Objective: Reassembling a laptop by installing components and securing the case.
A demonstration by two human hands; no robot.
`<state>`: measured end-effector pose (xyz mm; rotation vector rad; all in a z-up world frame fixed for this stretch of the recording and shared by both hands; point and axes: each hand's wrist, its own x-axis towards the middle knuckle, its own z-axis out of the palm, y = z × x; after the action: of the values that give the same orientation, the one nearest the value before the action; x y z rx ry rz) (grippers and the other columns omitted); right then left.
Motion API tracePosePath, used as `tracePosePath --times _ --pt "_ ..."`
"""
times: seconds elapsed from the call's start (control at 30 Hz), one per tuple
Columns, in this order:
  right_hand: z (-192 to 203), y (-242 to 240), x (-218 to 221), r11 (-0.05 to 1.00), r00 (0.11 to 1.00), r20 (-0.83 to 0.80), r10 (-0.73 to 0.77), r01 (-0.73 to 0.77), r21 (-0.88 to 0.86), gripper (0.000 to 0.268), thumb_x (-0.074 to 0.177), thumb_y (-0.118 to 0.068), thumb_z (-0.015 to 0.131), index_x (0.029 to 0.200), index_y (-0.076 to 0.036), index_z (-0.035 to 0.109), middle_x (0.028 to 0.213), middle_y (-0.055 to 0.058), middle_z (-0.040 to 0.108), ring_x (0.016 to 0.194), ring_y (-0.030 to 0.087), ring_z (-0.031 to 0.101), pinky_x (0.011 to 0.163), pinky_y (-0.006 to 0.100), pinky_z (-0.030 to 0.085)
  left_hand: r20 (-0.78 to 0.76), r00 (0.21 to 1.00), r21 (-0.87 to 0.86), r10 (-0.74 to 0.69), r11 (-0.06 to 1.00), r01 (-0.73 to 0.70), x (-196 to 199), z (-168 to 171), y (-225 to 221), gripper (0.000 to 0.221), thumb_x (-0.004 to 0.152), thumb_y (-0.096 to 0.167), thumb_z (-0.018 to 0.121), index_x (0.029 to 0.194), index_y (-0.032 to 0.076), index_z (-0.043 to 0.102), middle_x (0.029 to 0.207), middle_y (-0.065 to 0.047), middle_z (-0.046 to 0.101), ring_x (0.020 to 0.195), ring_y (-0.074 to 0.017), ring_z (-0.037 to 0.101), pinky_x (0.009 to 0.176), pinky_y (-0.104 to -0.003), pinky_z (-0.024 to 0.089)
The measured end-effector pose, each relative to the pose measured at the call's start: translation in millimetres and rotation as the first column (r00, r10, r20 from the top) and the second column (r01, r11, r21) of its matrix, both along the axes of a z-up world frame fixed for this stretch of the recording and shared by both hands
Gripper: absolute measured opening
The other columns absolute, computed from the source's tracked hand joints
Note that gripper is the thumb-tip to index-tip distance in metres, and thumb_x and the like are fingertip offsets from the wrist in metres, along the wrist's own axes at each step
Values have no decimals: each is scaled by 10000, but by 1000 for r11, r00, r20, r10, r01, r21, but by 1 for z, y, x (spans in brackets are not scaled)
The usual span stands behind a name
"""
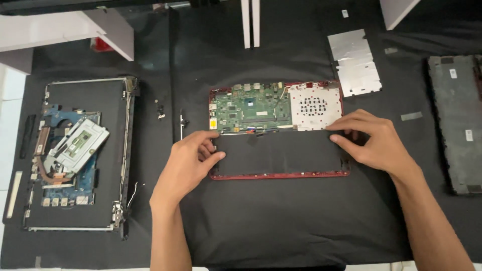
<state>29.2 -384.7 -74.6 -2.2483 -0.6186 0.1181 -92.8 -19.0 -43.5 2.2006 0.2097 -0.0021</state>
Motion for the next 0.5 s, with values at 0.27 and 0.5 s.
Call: tracePosePath --times 0.27,0.5 --pt "-5 -2 0 997 992 114 55 -49 -59 232 788 -137 831 1018 -110 813 1071 47 762 915 158 732 682 294 599 -86 996 87 33 996 -26 3 10 0 436 760 140 862 1137 41 666 764 -62 670 631 -148 631 611 -308 553" --pt "-6 -1 -2 994 974 203 100 -88 -67 235 779 -114 825 1009 -75 799 1064 69 747 991 193 713 814 327 598 91 996 218 -9 976 -11 2 17 -9 252 919 121 706 1164 63 702 861 -94 636 689 -229 656 672 -366 532"
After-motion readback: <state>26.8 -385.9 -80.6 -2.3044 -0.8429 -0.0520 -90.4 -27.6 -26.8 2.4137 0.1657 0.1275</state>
